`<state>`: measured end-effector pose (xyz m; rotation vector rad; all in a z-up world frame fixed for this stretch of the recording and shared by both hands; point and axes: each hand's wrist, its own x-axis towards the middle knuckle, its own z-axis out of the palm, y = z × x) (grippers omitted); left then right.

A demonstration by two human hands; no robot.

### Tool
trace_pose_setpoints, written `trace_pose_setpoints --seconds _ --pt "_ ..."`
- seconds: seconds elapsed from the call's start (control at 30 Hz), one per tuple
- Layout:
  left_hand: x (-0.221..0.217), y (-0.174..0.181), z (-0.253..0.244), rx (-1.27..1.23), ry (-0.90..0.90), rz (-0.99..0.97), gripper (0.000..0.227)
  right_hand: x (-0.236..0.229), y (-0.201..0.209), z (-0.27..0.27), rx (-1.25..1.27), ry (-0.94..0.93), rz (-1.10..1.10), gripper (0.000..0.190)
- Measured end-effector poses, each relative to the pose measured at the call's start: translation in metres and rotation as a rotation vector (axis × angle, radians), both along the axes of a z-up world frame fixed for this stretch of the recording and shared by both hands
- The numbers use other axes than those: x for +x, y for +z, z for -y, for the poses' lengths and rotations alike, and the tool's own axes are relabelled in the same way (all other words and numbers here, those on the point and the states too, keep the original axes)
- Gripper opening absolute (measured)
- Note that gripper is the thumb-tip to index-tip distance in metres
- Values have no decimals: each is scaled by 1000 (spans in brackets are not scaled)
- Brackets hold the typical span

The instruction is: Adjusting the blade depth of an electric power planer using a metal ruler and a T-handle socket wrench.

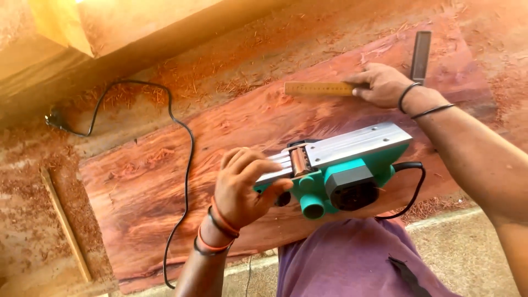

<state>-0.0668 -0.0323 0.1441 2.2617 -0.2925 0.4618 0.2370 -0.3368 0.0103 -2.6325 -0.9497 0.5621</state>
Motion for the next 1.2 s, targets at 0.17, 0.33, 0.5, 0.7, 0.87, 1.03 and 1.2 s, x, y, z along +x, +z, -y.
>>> trace_pose_setpoints --seconds 0.17,0.33,0.5,0.7,0.87,1.03,1.2 --pt "26 -19 10 176 -190 -97 78 -9 4 2 -1 25 150 36" --pt "45 -38 14 152 -136 -662 128 -22 37 38 370 6 293 35" --pt "44 -45 17 217 -125 -685 124 -33 88 120 93 -185 142 29" --pt "27 -55 30 168 -19 -688 127 -78 65 183 -265 -444 17 43" --pt "14 -27 49 186 74 -403 124 -90 12 199 -104 -413 215 42" --pt "3 -37 59 279 -3 -429 73 -78 1 213 -219 -339 118 39" --pt "3 -32 56 277 0 -341 56 -86 42 201 -222 -439 63 37"
